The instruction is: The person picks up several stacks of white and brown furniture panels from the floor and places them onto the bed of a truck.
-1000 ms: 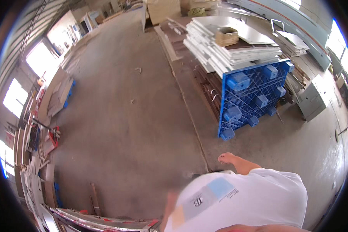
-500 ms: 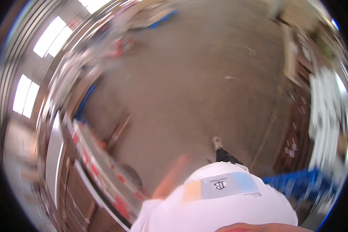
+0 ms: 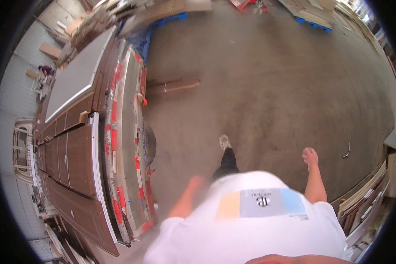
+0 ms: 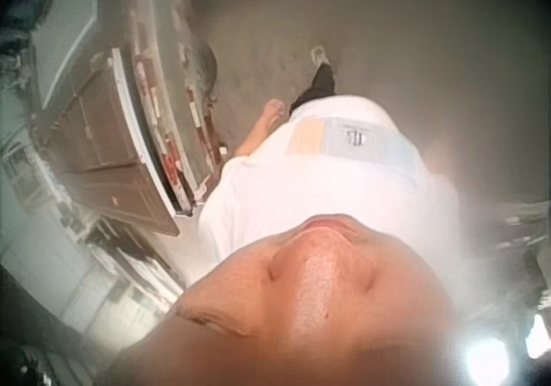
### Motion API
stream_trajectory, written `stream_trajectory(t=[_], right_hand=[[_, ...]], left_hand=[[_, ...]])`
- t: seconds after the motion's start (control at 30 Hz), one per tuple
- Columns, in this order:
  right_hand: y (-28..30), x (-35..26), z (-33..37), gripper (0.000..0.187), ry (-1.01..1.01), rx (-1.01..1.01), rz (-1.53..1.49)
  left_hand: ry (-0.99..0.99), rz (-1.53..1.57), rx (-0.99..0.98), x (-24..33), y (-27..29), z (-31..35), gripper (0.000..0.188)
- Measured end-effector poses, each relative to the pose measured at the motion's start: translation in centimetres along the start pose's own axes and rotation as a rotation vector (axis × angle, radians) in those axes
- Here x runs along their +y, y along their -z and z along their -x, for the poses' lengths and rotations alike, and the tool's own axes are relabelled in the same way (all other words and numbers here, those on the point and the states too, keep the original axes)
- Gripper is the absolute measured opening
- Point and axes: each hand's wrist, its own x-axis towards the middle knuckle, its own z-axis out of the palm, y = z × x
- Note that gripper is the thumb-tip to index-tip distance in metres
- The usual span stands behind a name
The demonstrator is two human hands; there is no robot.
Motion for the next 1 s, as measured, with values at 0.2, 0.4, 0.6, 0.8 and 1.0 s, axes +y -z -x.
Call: stream_trajectory(t=[0.2, 0.4, 0.6, 0.8, 1.0], right_hand=[[-14.9, -8.7, -8.7, 0.023, -0.127, -0.327, 0.127], [-27.9, -21.8, -15.7, 0.024, -0.120, -0.311, 0.462], [-34.1, -22.4, -32.0, 0.030, 0.083, -0.470, 0.742], [-45.3, -35.7, -48.8, 0.028, 0.150, -0.732, 0.651], [-59.2, -60.3, -59.1, 0.016, -0.153, -0.595, 0.390]], left_hand=[[0.117, 0.129, 0.039, 5.7, 5.3, -10.9, 0.020], [-0.284, -0.213, 0.135, 17.9, 19.5, -29.4, 0.023], [-0.071, 0.163, 0.233, 31.9, 31.7, -43.0, 0.032], [-0.075, -0.483, 0.156, 31.0, 33.6, -51.6, 0.027], [0.246, 0.134, 0.141, 41.4, 38.4, -55.5, 0.021]])
